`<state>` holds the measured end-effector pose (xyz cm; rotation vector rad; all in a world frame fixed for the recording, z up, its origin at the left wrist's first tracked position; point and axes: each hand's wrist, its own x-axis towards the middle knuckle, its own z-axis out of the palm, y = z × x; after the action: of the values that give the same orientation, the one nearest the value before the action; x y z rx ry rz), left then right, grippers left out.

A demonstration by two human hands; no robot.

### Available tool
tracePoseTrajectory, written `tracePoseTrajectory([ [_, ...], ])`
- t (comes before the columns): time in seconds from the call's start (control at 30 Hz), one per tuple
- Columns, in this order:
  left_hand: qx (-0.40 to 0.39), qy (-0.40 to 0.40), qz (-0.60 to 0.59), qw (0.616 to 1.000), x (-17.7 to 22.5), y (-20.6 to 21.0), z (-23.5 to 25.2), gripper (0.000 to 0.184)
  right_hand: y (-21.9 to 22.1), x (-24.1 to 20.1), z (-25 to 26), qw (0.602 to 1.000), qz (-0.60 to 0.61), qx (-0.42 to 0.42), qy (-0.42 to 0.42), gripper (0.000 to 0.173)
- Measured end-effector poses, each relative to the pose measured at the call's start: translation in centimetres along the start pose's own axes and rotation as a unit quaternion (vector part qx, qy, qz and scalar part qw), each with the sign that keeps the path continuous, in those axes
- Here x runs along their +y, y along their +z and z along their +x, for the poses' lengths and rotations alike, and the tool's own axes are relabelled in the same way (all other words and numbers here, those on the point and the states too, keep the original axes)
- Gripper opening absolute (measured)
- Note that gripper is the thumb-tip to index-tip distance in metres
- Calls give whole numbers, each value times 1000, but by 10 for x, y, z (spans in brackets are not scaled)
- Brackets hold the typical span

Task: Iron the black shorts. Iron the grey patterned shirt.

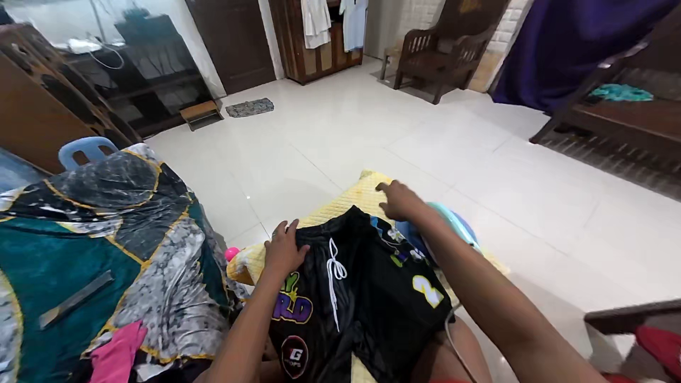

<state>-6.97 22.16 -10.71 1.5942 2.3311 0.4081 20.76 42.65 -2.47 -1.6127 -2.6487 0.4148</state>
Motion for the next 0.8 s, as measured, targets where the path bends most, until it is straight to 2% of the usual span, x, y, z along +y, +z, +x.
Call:
tracePoseTrajectory([
  [0.1, -100, 14, 39, 994, 2, -1, 34, 89, 43, -32, 31, 993, -36, -92, -68, 59],
  [0.17, -144, 19, 69, 987, -3, 2, 42, 83, 65, -45, 39, 987, -59, -129, -70, 68],
  [0.27, -156, 3, 73, 985, -14, 6, 42, 73, 82, -50, 46, 982, -74, -158, -75, 69],
  [0.33, -149, -28, 66, 986, -24, 6, 37, 77, 84, -44, 50, 979, -83, -163, -86, 66],
  [0.43, -141, -52, 64, 987, -36, 5, 29, 79, 74, -33, 48, 977, -108, -156, -99, 57],
  [0.57, -151, -32, 79, 985, -28, -24, 15, 75, 42, -25, 34, 976, -105, -139, -129, 36],
  [0.8, -72, -6, 86, 994, 4, -120, -21, 76, -47, -44, -24, 982, -86, -56, -158, 35],
])
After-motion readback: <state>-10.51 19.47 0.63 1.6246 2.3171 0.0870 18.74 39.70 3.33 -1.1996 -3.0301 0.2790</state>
